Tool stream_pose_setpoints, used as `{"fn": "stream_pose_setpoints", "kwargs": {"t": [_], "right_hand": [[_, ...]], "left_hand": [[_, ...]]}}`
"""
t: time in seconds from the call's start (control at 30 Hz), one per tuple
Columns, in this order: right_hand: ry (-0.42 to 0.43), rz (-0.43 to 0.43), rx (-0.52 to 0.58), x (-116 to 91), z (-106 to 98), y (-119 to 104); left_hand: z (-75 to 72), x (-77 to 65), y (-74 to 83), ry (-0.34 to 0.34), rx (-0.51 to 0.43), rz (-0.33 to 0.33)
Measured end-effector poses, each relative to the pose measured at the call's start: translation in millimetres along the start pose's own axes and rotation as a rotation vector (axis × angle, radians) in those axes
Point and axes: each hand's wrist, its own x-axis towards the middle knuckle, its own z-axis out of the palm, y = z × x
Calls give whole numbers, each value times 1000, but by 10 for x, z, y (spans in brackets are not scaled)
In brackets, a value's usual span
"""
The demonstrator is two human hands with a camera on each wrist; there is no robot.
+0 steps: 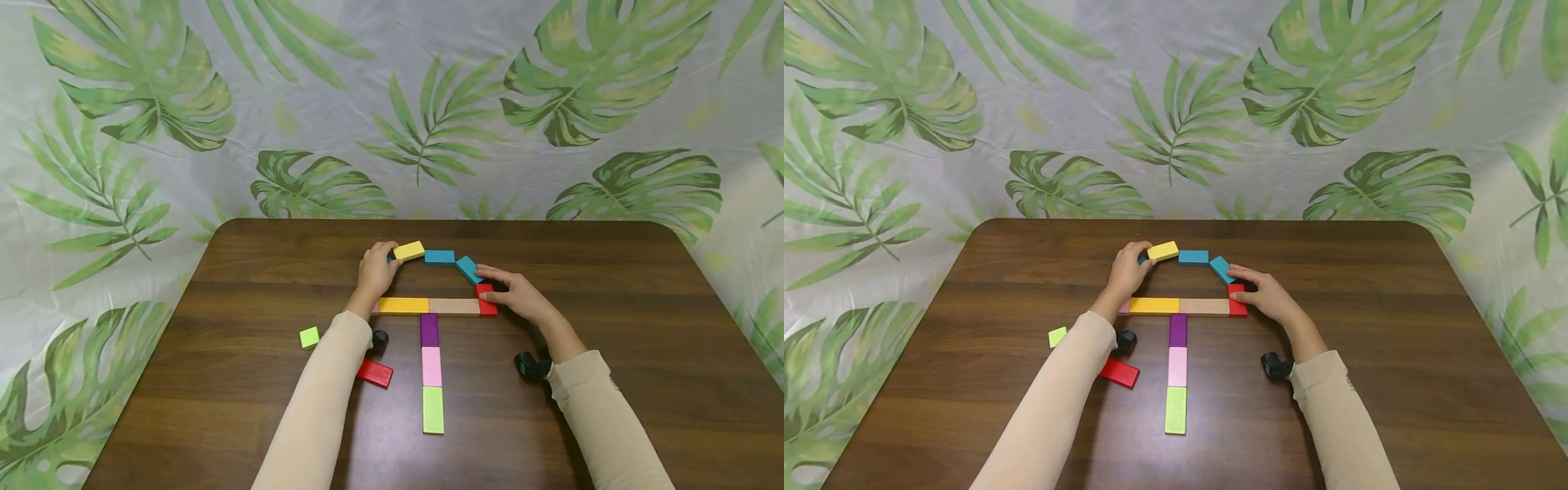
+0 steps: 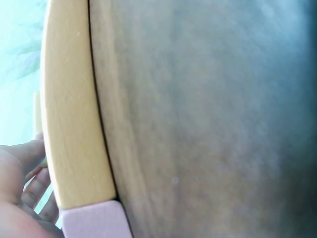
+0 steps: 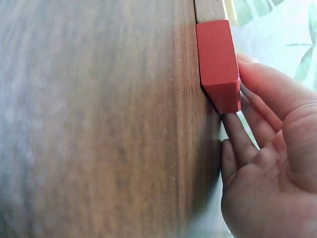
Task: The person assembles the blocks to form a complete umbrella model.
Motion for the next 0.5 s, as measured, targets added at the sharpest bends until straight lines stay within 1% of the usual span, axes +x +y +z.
{"fn": "stream_pose_setpoints", "kwargs": {"t": [0.2,0.5], "right_hand": [[0,1,24,9,0,22],[9,0,21,15,5,32]], "left_hand": [[11,4,-10,-7,-8,-6],[31,16,-24,-28,-5,-21]]}}
